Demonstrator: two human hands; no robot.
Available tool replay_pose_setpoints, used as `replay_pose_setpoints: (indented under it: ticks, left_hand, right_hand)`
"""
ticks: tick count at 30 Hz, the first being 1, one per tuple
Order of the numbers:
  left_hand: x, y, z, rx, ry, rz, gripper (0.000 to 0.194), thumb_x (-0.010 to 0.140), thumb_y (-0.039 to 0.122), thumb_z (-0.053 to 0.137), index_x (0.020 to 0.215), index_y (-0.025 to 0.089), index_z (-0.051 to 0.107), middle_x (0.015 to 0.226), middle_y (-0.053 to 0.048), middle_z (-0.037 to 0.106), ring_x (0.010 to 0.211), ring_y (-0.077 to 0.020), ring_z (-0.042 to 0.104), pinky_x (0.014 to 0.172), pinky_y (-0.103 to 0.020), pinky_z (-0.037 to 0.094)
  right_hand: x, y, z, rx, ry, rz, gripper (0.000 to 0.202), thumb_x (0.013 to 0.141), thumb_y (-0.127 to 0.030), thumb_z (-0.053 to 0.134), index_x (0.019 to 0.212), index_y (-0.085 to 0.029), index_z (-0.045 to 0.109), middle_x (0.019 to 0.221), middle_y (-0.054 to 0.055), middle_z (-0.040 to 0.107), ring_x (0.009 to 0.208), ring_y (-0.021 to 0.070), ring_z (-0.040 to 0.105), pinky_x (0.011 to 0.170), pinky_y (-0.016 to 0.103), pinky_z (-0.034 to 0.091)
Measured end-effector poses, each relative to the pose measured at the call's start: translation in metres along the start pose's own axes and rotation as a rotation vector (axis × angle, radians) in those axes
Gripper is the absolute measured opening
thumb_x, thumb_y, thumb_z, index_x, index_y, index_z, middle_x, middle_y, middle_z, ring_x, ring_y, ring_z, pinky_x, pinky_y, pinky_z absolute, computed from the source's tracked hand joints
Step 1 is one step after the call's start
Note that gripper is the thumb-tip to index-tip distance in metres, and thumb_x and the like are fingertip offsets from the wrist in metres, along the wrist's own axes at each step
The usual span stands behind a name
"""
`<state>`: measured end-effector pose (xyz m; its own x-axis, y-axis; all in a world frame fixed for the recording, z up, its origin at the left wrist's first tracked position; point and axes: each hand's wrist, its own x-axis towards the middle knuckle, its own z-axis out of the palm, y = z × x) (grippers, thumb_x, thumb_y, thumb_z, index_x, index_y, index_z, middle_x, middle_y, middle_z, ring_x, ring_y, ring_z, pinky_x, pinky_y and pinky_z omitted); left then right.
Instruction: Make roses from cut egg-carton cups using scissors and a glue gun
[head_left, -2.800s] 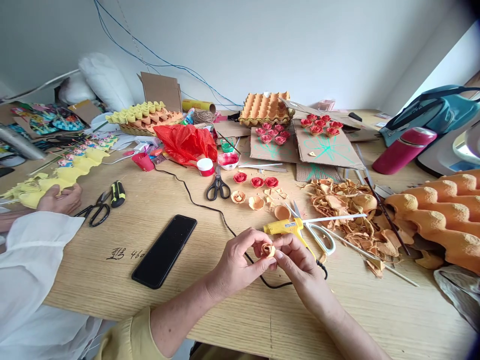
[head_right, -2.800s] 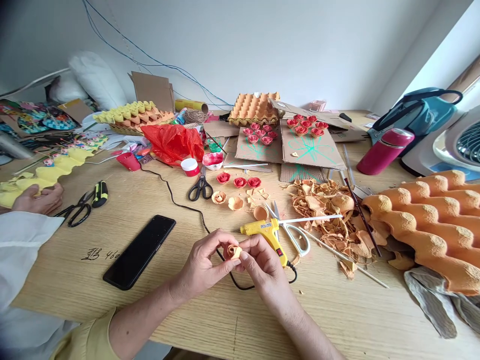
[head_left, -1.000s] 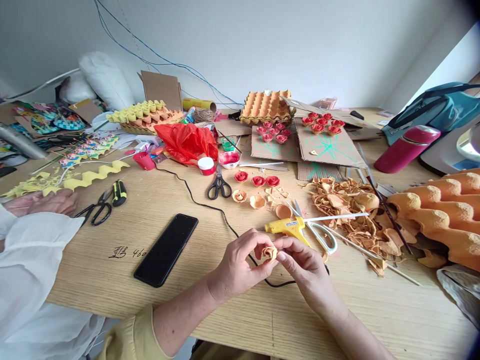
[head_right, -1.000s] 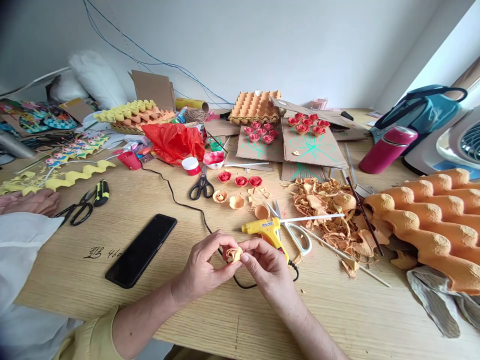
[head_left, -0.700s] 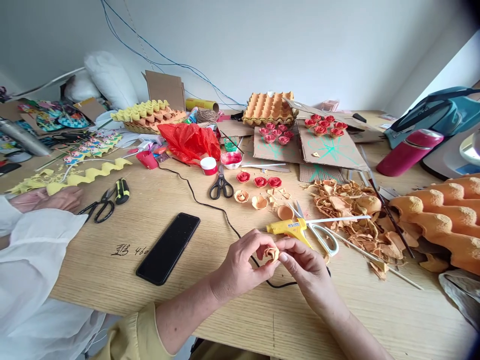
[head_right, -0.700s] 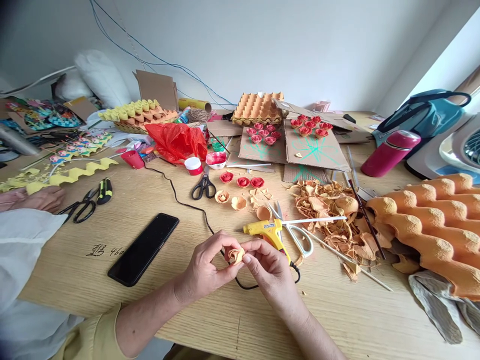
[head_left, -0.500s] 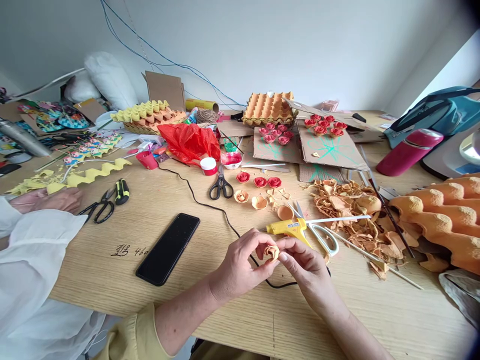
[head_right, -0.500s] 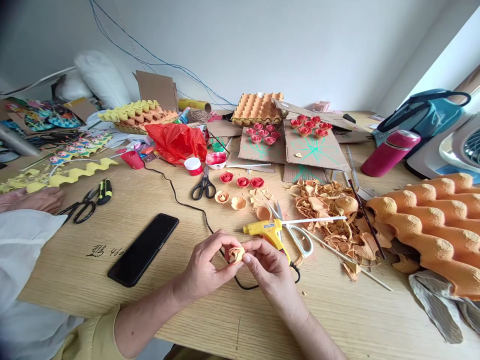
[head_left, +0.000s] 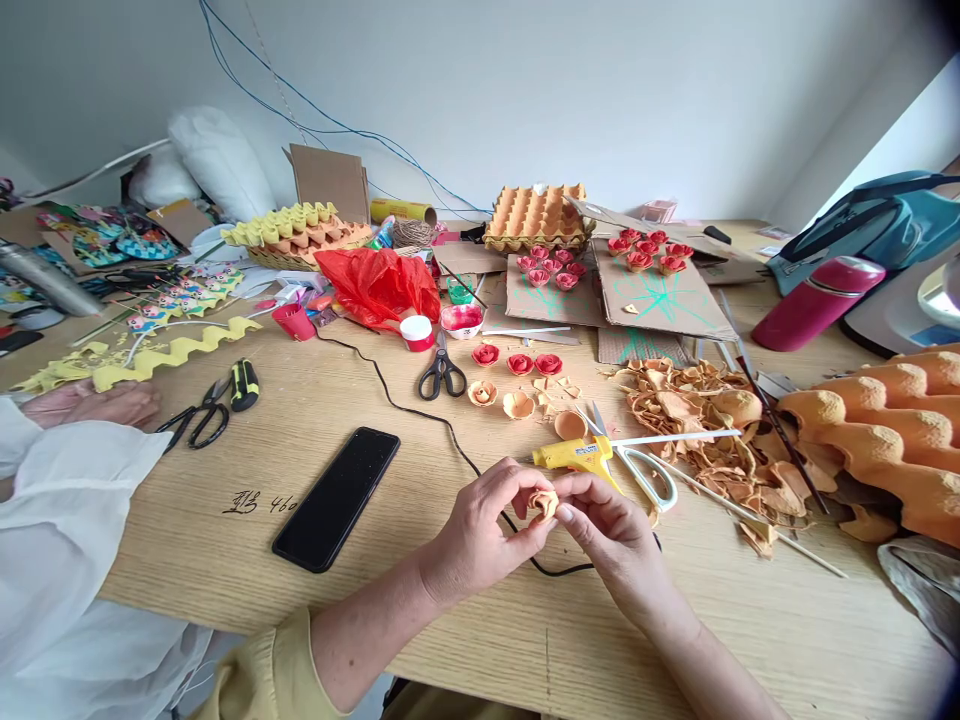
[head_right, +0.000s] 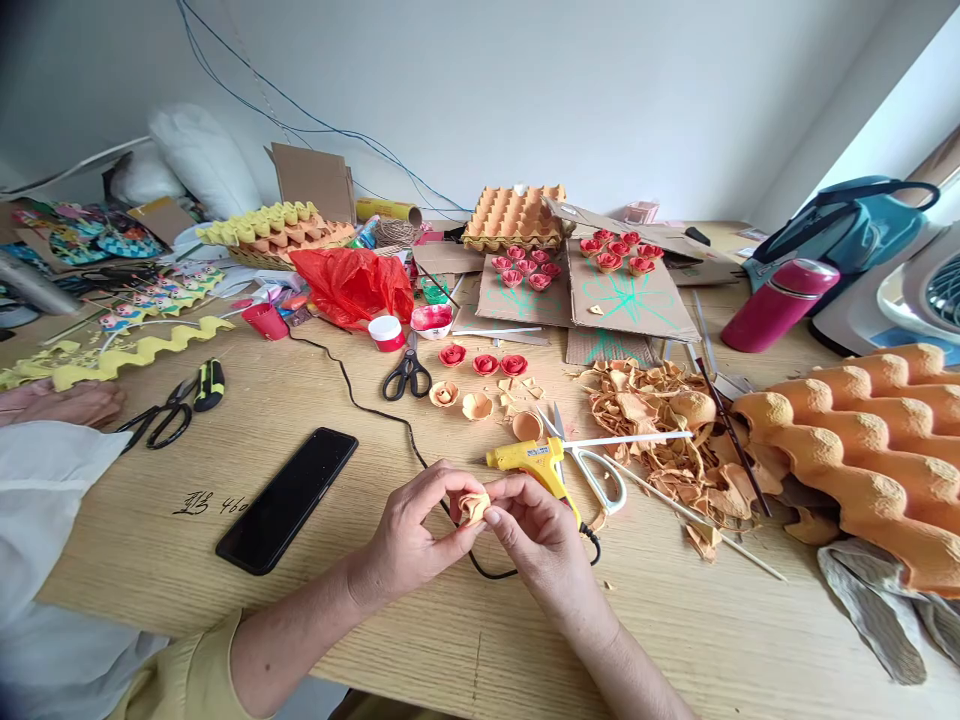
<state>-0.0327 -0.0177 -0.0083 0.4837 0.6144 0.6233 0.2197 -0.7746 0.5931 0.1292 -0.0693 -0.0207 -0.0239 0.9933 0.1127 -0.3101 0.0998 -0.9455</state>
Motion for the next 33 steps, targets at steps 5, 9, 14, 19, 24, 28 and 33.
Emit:
replay_pose_setpoints:
  ticks: [5, 9, 14, 19, 24, 28, 33]
  left_hand:
    - [0.0001, -0.0009, 0.0008, -0.008, 0.003, 0.016, 0.017, 0.086, 0.010, 0.065, 0.095, 0.020, 0.054, 0.080, 0.001, 0.061, 0.069, -0.0106, 0.056, 0.069, -0.021, 0.049]
    - [-0.0005, -0.0023, 0.0016, -0.018, 0.000, 0.026, 0.019, 0.084, 0.009, 0.064, 0.095, 0.020, 0.053, 0.080, 0.001, 0.060, 0.068, -0.0105, 0.056, 0.068, -0.021, 0.049]
    - [-0.0003, -0.0026, 0.0008, -0.017, 0.003, 0.028, 0.020, 0.086, 0.009, 0.063, 0.096, 0.021, 0.052, 0.079, 0.002, 0.059, 0.067, -0.0102, 0.054, 0.069, -0.022, 0.049]
    - [-0.0002, -0.0026, 0.0011, -0.036, -0.014, 0.022, 0.020, 0.084, 0.008, 0.064, 0.095, 0.021, 0.052, 0.079, 0.002, 0.060, 0.067, -0.0104, 0.053, 0.068, -0.022, 0.048]
    - [0.0002, -0.0007, 0.0009, -0.030, -0.007, 0.012, 0.018, 0.084, 0.009, 0.062, 0.095, 0.021, 0.053, 0.077, 0.002, 0.059, 0.065, -0.0105, 0.053, 0.066, -0.022, 0.048]
    - [0.0000, 0.0001, -0.0012, -0.045, -0.006, 0.011, 0.017, 0.086, 0.012, 0.063, 0.097, 0.020, 0.054, 0.080, 0.000, 0.061, 0.069, -0.0119, 0.055, 0.068, -0.024, 0.049]
    - [-0.0004, -0.0005, -0.0003, -0.023, -0.007, 0.015, 0.015, 0.086, 0.010, 0.062, 0.096, 0.020, 0.055, 0.080, 0.000, 0.061, 0.068, -0.0115, 0.055, 0.068, -0.023, 0.050]
  right_hand:
    - [-0.0003, 0.0032, -0.0003, 0.028, 0.038, -0.021, 0.013, 0.087, -0.033, 0.076, 0.097, -0.028, 0.071, 0.090, -0.001, 0.072, 0.083, 0.0114, 0.067, 0.080, 0.022, 0.055]
    - [-0.0003, 0.0034, -0.0004, 0.019, 0.028, -0.016, 0.014, 0.087, -0.034, 0.076, 0.096, -0.027, 0.071, 0.088, -0.001, 0.071, 0.081, 0.0113, 0.067, 0.079, 0.023, 0.055]
    - [0.0007, 0.0016, -0.0006, -0.021, 0.021, 0.013, 0.014, 0.088, -0.036, 0.075, 0.095, -0.026, 0.071, 0.089, 0.001, 0.073, 0.082, 0.0128, 0.068, 0.078, 0.023, 0.055]
    - [0.0003, -0.0007, -0.0001, -0.024, 0.007, 0.024, 0.014, 0.087, -0.037, 0.075, 0.093, -0.025, 0.071, 0.087, 0.001, 0.075, 0.079, 0.0140, 0.069, 0.078, 0.026, 0.056]
    - [-0.0001, 0.0006, 0.0002, -0.022, 0.029, 0.043, 0.016, 0.085, -0.039, 0.077, 0.092, -0.025, 0.072, 0.085, 0.002, 0.075, 0.078, 0.0153, 0.069, 0.077, 0.028, 0.056]
    - [0.0005, 0.0023, 0.0006, -0.016, 0.052, 0.054, 0.018, 0.084, -0.041, 0.077, 0.092, -0.024, 0.073, 0.087, 0.003, 0.074, 0.081, 0.0168, 0.067, 0.077, 0.029, 0.055]
    - [0.0011, 0.0040, 0.0002, -0.004, 0.035, 0.068, 0.018, 0.085, -0.040, 0.076, 0.094, -0.025, 0.072, 0.089, 0.002, 0.073, 0.082, 0.0167, 0.066, 0.078, 0.029, 0.053]
